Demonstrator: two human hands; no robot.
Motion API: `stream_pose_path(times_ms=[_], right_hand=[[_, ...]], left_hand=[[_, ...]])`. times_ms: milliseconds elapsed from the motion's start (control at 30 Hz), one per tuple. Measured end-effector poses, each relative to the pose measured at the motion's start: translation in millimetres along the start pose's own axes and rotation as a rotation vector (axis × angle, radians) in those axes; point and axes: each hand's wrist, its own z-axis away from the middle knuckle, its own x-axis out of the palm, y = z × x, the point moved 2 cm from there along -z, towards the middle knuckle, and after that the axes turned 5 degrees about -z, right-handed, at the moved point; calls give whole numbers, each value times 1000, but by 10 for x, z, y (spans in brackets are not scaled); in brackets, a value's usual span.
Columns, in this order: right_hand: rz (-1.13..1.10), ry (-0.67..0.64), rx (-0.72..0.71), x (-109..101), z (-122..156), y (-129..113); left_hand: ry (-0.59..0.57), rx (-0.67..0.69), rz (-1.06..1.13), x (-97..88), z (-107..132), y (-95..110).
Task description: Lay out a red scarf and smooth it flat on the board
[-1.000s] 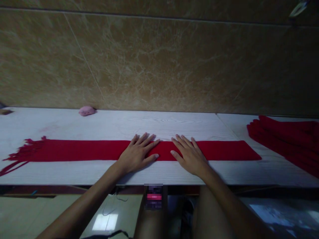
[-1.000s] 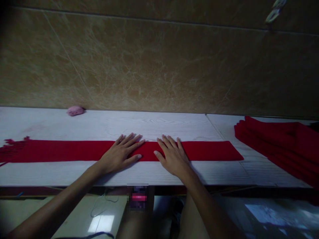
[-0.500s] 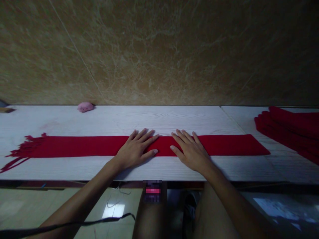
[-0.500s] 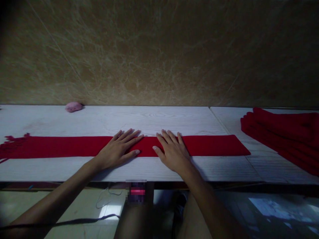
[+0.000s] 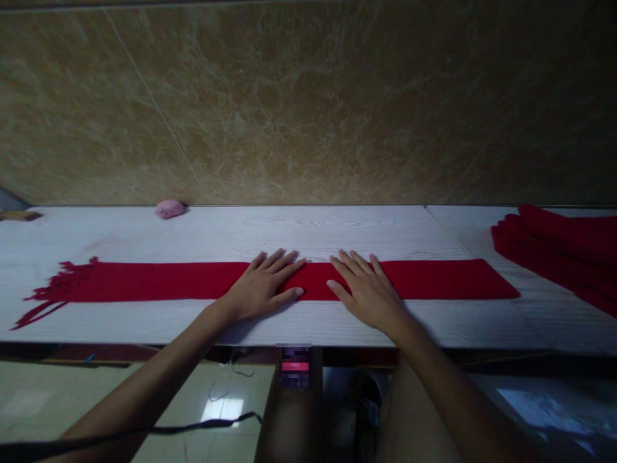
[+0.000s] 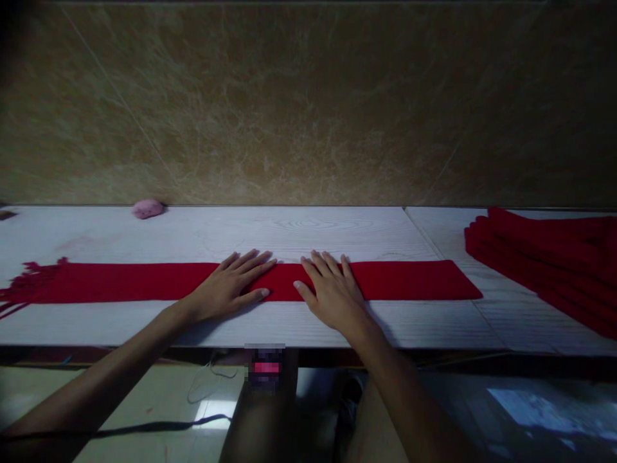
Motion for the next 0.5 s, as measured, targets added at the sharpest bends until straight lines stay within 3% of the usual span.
stream_pose_path(times_ms=[200, 333, 500], right_hand=[[-9, -37, -3, -24, -6, 12], [-36, -84, -4, -138, -51, -34], [-48, -104, -66, -215, -175, -115]], left_hand=[[-153, -30, 49, -208, -74, -4], [-81, -35, 55, -280, -160, 121], [-5, -24, 119, -145, -220, 285]])
